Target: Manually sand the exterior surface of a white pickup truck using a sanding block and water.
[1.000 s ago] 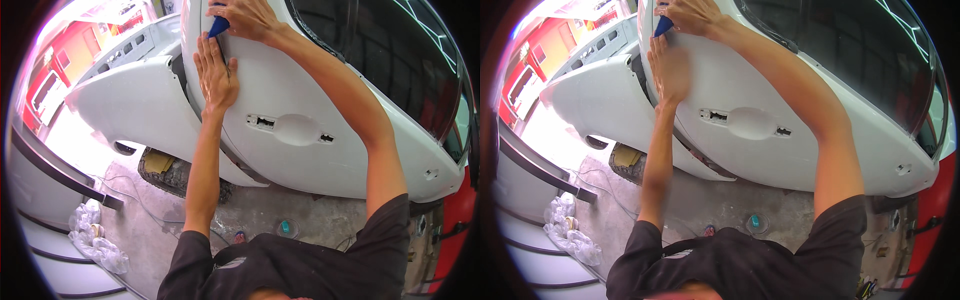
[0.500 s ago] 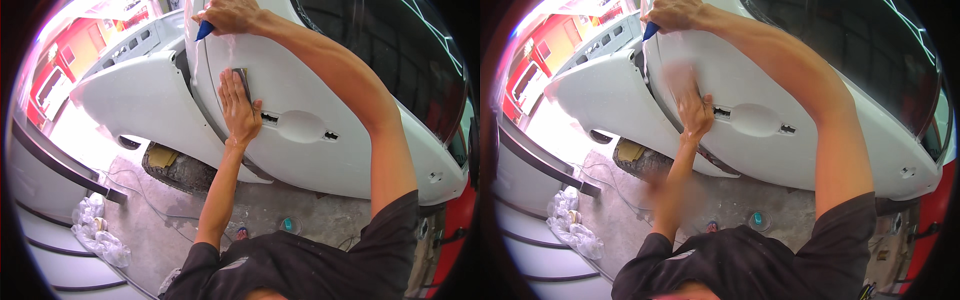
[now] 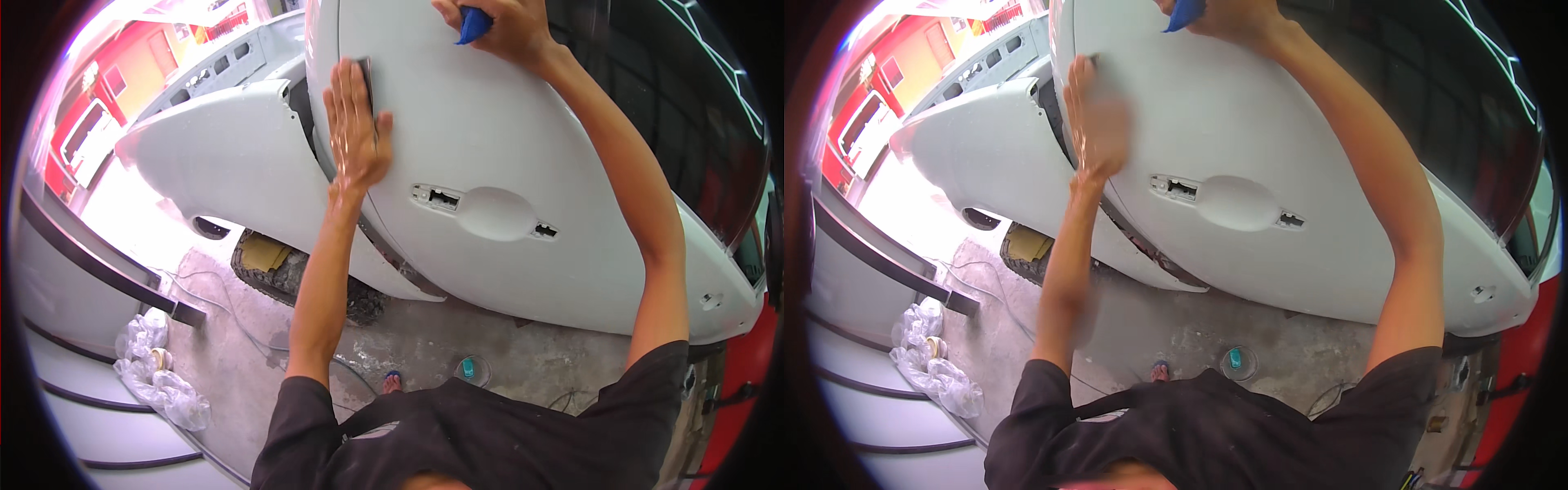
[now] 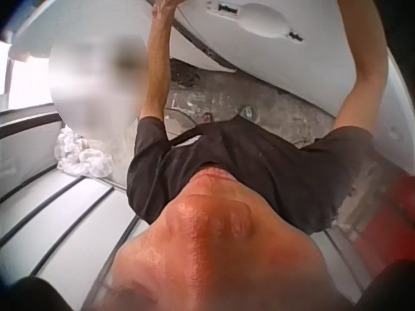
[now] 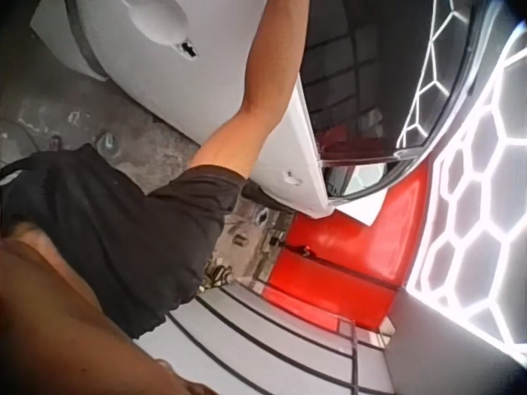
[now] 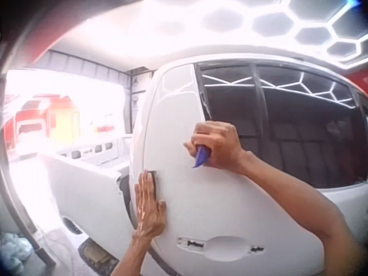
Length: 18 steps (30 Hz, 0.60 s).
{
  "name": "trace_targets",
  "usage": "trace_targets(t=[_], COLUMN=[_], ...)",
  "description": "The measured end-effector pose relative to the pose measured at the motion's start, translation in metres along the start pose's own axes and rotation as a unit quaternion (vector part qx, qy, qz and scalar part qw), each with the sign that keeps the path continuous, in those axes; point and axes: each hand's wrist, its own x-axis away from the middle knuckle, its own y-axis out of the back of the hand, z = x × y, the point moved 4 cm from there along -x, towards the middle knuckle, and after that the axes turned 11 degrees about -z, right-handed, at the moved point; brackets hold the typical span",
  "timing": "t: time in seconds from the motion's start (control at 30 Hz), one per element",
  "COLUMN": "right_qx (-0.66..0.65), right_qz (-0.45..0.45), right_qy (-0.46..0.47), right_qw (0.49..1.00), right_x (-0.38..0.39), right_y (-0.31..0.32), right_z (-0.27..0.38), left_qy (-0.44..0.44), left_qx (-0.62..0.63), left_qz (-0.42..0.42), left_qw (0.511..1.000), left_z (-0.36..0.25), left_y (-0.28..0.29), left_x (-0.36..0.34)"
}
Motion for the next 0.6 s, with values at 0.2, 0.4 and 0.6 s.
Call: trace_targets(t=[0.2, 0.4, 0.6], right_qx=[-0.01, 0.002, 0.005], right_qz=[-0.029, -0.044, -0.03], right_qy=[-0.035, -0.025, -0.022], right_qw=[0.999, 0.999, 0.999], right_x=[0.004, 0.003, 0.016], right_y=[-0.007, -0.012, -0.01], right_z=[0.002, -0.003, 0.0], left_qy=[0.011, -0.048, -0.041], left_qx=[0.008, -0.008, 0.034], left_qz=[0.009, -0.004, -0.002], left_qw=[1.0, 0.999, 0.999], left_z=[-0.007, 0.014, 0.003], left_y=[0.01, -0.003, 0.002], left_x=[0.095, -0.03, 0.035])
